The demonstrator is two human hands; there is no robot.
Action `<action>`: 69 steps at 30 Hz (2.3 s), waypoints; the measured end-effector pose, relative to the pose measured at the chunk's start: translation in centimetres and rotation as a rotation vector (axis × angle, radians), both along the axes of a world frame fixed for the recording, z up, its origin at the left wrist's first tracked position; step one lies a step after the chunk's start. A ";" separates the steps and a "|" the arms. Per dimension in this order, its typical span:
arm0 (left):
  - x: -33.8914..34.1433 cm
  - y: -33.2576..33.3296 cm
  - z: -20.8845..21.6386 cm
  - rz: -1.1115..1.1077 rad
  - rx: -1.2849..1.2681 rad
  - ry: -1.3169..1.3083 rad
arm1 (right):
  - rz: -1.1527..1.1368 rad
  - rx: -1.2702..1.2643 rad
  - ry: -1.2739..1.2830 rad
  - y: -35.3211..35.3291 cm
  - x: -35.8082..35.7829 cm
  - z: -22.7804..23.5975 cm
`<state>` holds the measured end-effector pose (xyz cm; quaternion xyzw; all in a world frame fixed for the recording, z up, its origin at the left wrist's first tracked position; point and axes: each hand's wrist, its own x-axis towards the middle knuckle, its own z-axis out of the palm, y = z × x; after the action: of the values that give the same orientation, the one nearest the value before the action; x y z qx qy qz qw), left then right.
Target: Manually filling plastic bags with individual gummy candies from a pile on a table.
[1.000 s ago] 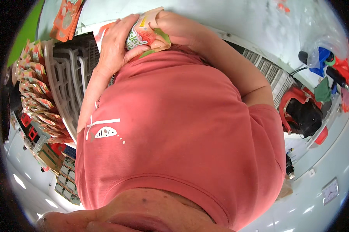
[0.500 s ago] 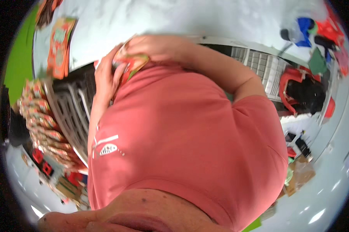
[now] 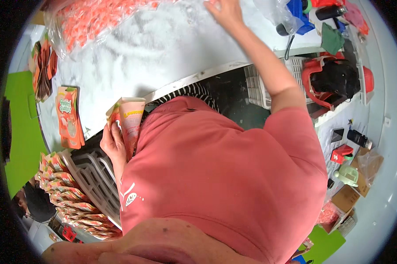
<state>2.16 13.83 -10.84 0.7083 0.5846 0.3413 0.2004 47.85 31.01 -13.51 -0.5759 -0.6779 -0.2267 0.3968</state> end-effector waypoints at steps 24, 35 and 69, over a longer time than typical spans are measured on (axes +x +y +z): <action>1.8 -0.3 1.8 0.126 -0.243 -0.348 | -0.017 -0.301 -0.038 13.5 3.7 -6.4; -0.7 -1.4 4.4 0.084 -0.065 0.112 | 0.465 -0.414 0.013 5.0 -5.0 -6.0; -3.2 -6.1 -1.7 0.219 -0.150 0.071 | 0.403 -0.394 -0.182 3.6 -12.7 -3.7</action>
<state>-1.05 7.69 -12.55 0.6348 0.6890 0.2914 0.1933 35.16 34.61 -17.18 -0.4728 -0.8424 -0.0581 0.2518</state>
